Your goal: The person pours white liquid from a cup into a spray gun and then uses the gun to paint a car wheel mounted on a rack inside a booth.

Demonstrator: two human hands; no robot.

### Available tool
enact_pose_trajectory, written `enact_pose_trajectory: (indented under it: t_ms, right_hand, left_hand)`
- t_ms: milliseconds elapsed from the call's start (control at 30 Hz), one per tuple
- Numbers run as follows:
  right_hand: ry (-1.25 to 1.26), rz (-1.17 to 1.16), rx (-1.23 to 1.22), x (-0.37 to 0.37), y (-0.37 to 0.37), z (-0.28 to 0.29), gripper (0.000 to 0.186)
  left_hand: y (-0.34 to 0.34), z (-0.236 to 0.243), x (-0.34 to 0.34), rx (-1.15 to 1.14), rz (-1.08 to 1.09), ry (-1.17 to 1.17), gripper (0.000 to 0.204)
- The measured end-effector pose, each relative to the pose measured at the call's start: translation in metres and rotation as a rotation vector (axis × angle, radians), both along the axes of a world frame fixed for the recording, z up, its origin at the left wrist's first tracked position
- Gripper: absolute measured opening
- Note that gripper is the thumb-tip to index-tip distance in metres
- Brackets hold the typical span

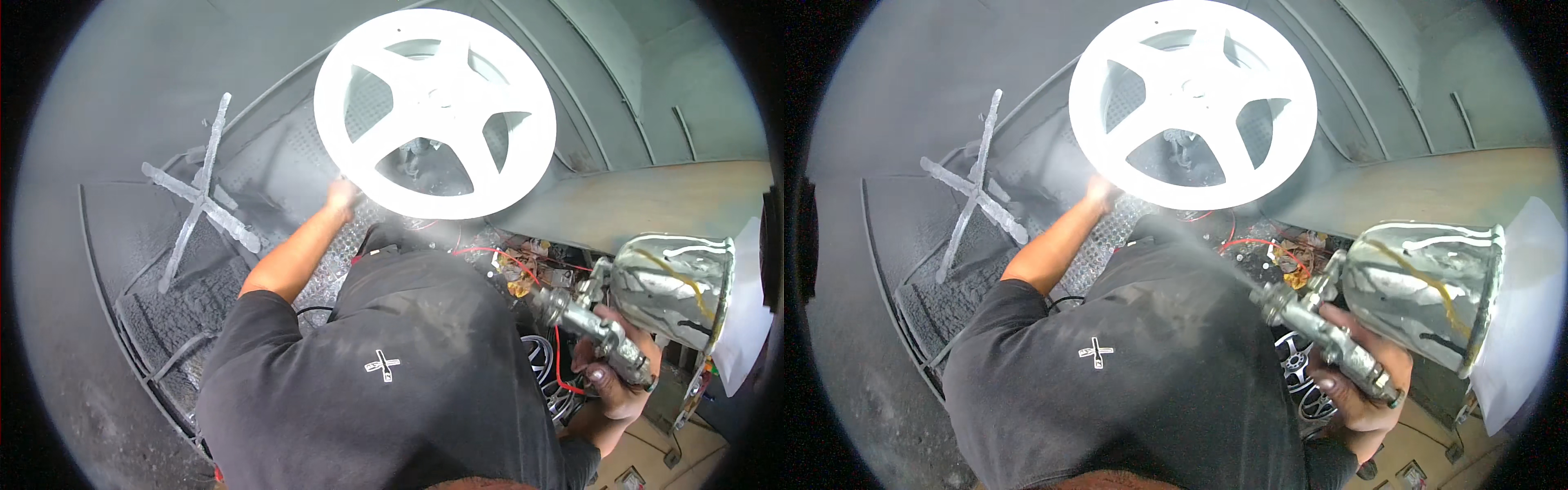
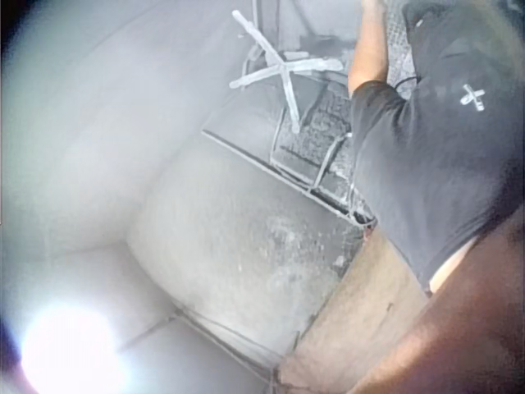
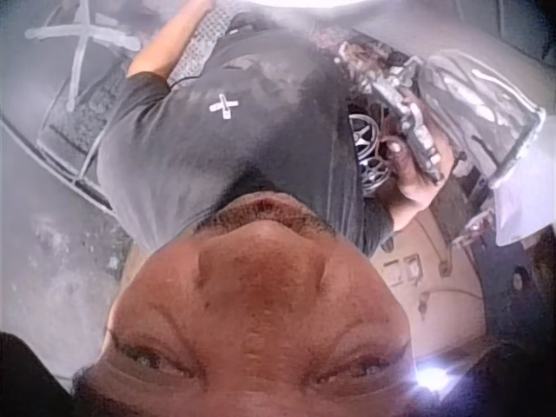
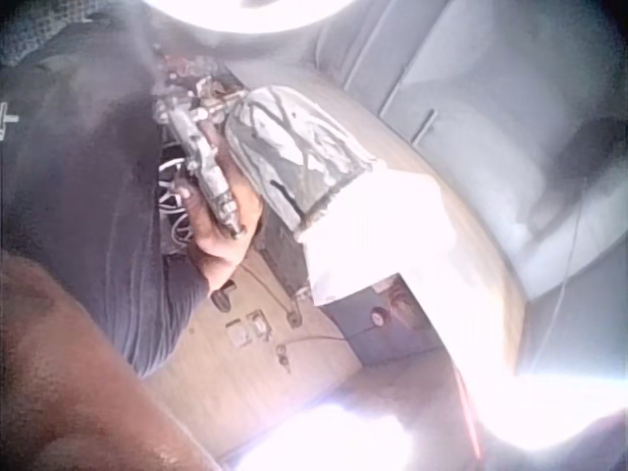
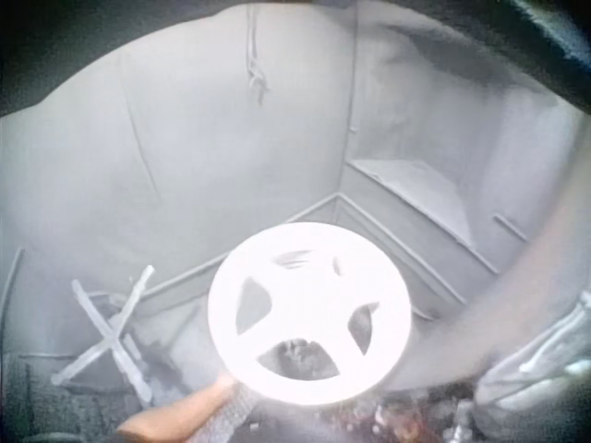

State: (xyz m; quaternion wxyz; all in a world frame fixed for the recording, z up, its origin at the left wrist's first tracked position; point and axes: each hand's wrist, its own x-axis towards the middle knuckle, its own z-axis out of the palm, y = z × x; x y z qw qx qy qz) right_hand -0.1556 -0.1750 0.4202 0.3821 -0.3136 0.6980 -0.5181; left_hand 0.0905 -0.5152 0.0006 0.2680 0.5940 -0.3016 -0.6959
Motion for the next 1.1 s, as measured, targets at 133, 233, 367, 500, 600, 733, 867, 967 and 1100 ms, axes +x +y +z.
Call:
enact_pose_trajectory:
  t_ms: [133, 233, 367, 500, 600, 733, 867, 967, 1100]
  right_hand:
    - [0.189, -0.116, -0.008, -0.009, -0.013, -0.011, 0.075]
    - [0.205, -0.172, -0.007, -0.015, -0.024, -0.008, 0.075]
    - [0.267, -0.248, -0.032, -0.014, -0.03, -0.01, 0.075]
    - [0.172, -0.125, -0.087, -0.013, -0.019, -0.013, 0.073]
    - [0.224, -0.101, -0.151, 0.001, -0.008, -0.009, 0.069]
    - [0.138, 0.008, -0.028, 0.009, -0.018, 0.0, 0.063]
    - [0.227, -0.115, 0.047, 0.005, -0.027, -0.002, 0.065]
    - [0.277, -0.134, 0.0, -0.012, -0.028, -0.005, 0.069]
    - [0.251, -0.179, 0.023, -0.012, -0.036, -0.005, 0.077]
  left_hand:
    - [-0.013, 0.037, -0.008, 0.096, -0.17, -0.032, 0.025]
    - [0.006, 0.04, -0.015, 0.135, -0.252, -0.03, 0.025]
    - [0.035, 0.026, -0.025, 0.185, -0.295, 0.008, 0.027]
    - [0.061, -0.002, -0.024, 0.295, -0.386, 0.003, 0.05]
    - [0.082, -0.031, -0.021, 0.033, -0.743, -0.245, 0.042]
    - [0.072, -0.035, -0.005, 0.278, -0.863, -0.055, 0.035]
    - [0.051, -0.01, -0.005, 0.273, -0.326, 0.011, 0.025]
    - [0.016, -0.022, 0.007, 0.198, -0.188, 0.031, 0.023]
    - [-0.013, -0.024, 0.02, 0.149, -0.139, 0.121, 0.026]
